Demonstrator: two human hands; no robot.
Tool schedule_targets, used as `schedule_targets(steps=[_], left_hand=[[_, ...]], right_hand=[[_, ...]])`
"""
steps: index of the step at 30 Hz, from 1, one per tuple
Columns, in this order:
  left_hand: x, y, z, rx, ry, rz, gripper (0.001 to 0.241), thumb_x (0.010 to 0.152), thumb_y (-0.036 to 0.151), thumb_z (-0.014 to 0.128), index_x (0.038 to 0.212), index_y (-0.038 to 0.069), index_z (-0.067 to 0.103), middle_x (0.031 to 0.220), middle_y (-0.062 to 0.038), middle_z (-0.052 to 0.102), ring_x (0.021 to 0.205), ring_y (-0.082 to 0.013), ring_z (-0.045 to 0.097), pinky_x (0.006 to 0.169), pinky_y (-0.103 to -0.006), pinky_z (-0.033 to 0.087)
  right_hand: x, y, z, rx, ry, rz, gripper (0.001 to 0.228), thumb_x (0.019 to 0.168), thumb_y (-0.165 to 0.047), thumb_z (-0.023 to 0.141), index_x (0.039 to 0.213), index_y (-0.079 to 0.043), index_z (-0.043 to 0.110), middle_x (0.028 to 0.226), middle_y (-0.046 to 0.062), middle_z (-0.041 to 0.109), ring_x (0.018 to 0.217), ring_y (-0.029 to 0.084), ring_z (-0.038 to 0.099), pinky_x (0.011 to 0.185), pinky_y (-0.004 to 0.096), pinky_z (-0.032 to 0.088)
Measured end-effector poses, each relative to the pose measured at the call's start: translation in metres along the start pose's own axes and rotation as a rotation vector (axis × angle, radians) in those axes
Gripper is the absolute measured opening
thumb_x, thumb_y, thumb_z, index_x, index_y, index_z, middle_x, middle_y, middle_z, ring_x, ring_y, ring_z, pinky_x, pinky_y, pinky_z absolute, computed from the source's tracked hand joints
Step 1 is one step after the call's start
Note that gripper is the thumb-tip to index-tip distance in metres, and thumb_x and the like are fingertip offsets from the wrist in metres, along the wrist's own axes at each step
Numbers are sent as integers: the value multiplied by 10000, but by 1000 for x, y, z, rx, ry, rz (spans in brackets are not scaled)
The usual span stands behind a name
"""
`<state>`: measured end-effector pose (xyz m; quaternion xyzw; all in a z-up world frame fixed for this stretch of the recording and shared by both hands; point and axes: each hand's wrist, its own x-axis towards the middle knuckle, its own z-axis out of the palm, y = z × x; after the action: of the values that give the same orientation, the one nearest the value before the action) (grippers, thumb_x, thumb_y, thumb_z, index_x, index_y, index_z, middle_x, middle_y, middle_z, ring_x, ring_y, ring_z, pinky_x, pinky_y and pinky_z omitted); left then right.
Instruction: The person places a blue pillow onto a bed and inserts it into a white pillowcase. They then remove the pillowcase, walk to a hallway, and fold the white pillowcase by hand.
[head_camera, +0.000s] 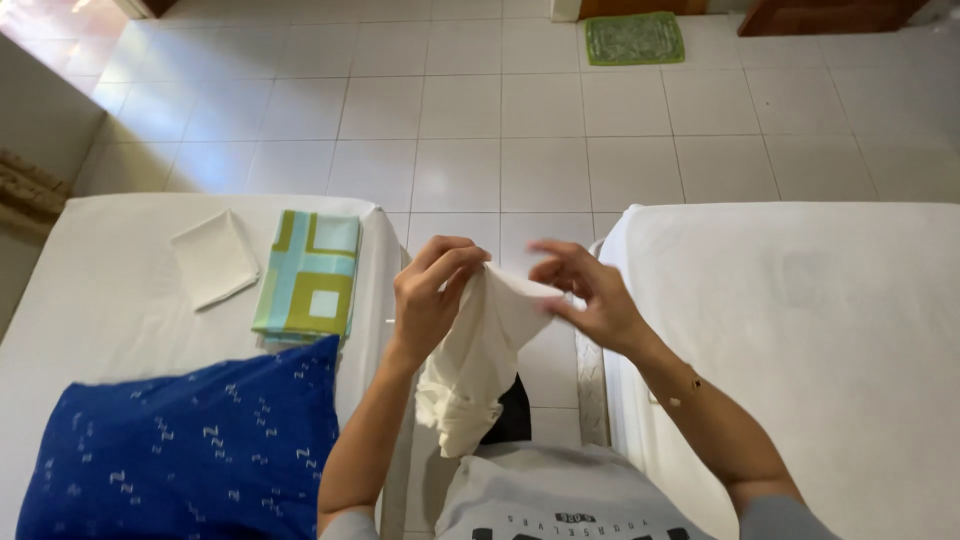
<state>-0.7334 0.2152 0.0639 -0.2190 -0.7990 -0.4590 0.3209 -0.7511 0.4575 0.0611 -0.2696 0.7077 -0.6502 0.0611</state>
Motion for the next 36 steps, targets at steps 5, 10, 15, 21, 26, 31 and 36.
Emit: schedule_targets(steps=[5,10,15,21,26,31,36], left_hand=[[43,-51,4,-213,-120,-93,257,876,-16,760,1118,39,692,1107,-44,702,940,-193,727,810,-320,626],[33,-188,38,-1,-608,-165,609,693,225,879,1229,19,675,1122,-120,740,965,-317,706,850,-457,561],[-12,-273,75,129,-771,-384,371,826,105,738,1196,98,733,1080,-115,774,912,-284,742,824,-417,592],[-14,-356,102,50,-447,-416,387,903,-79,575,1229,72,717,1005,-105,767,809,-202,729,721,-331,615],[79,-371,70,41,-144,-436,201,963,-24,637,1116,58,739,876,-84,764,748,-136,718,660,-274,582],[189,-344,10,-91,-344,-349,139,966,37,700,1096,34,750,943,-80,762,837,-130,689,742,-276,555],[249,-363,-3,-510,-504,-128,77,936,66,758,1008,49,780,914,-55,764,800,-125,680,752,-264,540]], right_hand=[[64,12,-35,-167,112,-268,111,973,15,713,1042,-66,745,959,40,742,835,155,695,736,264,584],[113,-1,-76,-339,107,-485,180,869,82,733,967,-69,730,881,42,737,759,143,694,654,239,541],[135,15,-123,-482,353,-450,213,935,128,694,994,-73,731,916,59,722,778,131,666,658,240,545],[124,40,-211,-857,640,-386,118,1025,67,702,992,-38,745,873,52,716,586,92,509,514,213,392],[114,57,-279,-1159,755,-328,100,1146,10,730,1050,28,712,912,90,686,732,135,588,640,236,459],[125,48,-304,-762,663,171,70,1072,-65,738,1055,3,735,853,46,692,662,104,625,570,258,500],[116,95,-388,-147,443,50,84,973,-84,753,923,-17,746,726,56,689,582,96,582,498,204,462]])
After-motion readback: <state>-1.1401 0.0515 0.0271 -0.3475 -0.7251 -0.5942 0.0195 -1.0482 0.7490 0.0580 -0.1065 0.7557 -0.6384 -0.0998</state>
